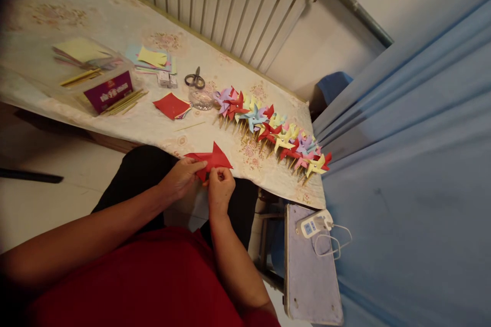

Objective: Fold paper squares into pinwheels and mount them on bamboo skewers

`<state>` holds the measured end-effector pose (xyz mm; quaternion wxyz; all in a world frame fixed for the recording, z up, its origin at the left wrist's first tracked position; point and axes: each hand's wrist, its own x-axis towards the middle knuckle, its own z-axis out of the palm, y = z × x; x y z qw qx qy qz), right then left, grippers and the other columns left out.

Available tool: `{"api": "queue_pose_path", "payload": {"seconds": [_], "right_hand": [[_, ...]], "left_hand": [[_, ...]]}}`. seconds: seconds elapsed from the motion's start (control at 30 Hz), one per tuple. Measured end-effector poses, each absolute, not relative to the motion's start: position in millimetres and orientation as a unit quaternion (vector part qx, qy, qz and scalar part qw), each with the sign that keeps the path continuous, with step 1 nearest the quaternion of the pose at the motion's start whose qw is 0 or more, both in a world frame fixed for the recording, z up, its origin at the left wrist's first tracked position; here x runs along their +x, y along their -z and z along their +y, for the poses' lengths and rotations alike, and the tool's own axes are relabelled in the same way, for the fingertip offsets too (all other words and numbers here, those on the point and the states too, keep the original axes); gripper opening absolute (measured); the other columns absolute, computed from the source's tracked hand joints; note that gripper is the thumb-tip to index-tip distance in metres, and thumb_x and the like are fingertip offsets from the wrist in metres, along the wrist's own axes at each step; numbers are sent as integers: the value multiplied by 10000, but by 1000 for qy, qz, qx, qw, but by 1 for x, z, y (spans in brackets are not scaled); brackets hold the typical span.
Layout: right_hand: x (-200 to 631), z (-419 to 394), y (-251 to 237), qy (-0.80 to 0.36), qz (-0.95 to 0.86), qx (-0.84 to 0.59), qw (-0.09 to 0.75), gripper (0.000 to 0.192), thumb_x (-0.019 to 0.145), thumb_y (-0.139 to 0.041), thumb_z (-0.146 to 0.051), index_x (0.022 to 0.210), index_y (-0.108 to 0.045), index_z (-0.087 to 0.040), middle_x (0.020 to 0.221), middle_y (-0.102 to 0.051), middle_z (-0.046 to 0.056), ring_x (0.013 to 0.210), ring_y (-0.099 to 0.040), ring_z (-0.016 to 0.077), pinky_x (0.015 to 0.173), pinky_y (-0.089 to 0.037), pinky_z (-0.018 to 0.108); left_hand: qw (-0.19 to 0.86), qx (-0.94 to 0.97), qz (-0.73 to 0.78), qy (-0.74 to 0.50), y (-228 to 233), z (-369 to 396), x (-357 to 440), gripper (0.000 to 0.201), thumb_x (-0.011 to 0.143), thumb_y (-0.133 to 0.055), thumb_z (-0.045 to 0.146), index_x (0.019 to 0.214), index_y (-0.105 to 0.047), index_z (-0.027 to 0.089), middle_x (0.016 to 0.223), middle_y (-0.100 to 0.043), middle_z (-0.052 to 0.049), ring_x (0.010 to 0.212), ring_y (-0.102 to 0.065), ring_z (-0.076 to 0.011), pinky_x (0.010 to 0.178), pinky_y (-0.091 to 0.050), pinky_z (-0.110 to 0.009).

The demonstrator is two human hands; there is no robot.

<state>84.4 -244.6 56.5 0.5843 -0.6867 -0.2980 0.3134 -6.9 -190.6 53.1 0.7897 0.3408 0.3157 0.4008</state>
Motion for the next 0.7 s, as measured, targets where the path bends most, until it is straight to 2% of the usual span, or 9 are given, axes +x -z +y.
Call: {"api": "queue_pose_path", "payload": {"seconds": [0.7], "right_hand": [[88, -244, -53, -338, -314, -690, 557, 219, 771, -650, -415, 686, -608, -218, 424, -570, -69, 396, -488, 121, 448, -351, 221]], "left_hand": [[762, 373, 339, -405, -47, -191, -9, 190, 712, -708, 265, 595, -590, 173, 563, -590, 13, 507, -500, -95, 520, -373, -242]]}}
